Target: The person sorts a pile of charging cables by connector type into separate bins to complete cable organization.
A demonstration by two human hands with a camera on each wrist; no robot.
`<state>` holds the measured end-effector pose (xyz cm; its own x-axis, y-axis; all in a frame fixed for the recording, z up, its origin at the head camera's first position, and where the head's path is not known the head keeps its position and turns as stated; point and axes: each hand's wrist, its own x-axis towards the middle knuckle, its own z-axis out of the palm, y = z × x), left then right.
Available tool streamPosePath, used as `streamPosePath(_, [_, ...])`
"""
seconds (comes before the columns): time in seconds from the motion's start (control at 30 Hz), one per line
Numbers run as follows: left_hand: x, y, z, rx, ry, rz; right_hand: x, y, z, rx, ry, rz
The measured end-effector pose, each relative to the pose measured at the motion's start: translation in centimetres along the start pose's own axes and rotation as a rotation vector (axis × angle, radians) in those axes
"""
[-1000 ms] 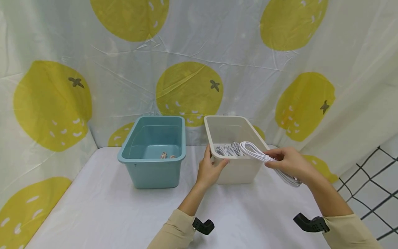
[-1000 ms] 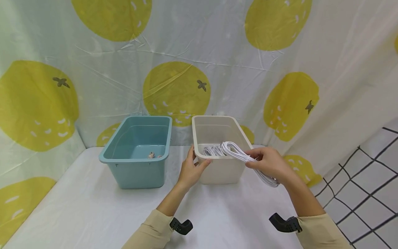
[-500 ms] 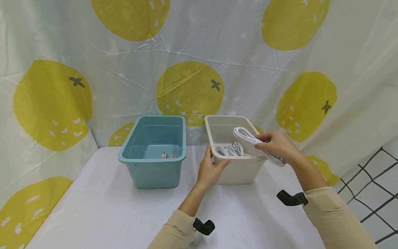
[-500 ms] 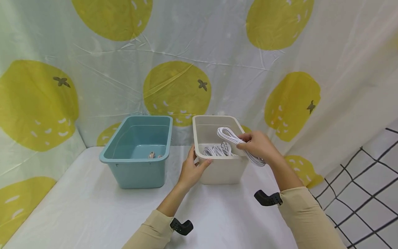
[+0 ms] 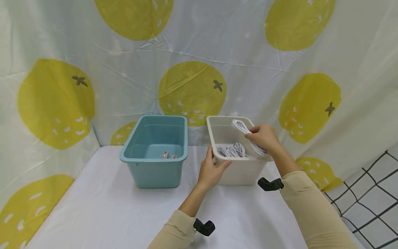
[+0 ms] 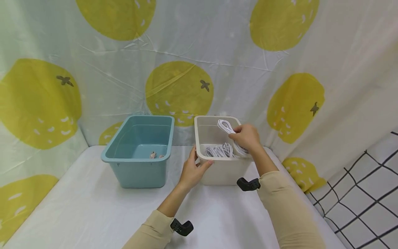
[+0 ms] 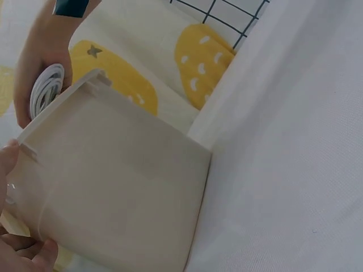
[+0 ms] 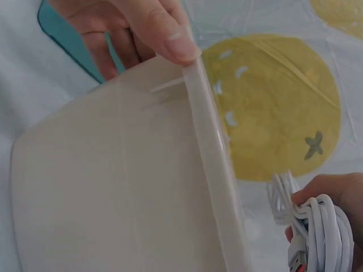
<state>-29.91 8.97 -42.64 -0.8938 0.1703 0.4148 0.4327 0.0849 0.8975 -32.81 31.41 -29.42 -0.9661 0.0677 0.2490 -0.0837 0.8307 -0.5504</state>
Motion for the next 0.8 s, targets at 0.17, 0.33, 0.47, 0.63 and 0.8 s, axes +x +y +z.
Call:
streamPosePath(0.17, [-0.1,-0.1,-0.4,0.001,0.007,0.007,1.2,0.3,1.9,-0.036,0.033,-0.018])
streamPosePath(0.33, [-0.1,0.0,-0.7,0.018,0.014,0.011,1.3,0.5,2.9,0.019,-0.037,-0.017])
streamPosePath(0.47, [0.0,0.5,-1.2,0.12,0.018,0.001,0.9,0.4,3.1,0.038,-0.055,-0.079])
streamPosePath(0.63, [-0.7,2.2,-2.4,0.407,-0.04,0.088,-0.5,-0.2,3.1,-0.074,-0.022,-0.288])
streamPosePath(0.8, [-2.6,4.0,-5.8,0.651,-0.085,0.275,-2.4,-1.1,3.0,-0.205,0.004,-0.475])
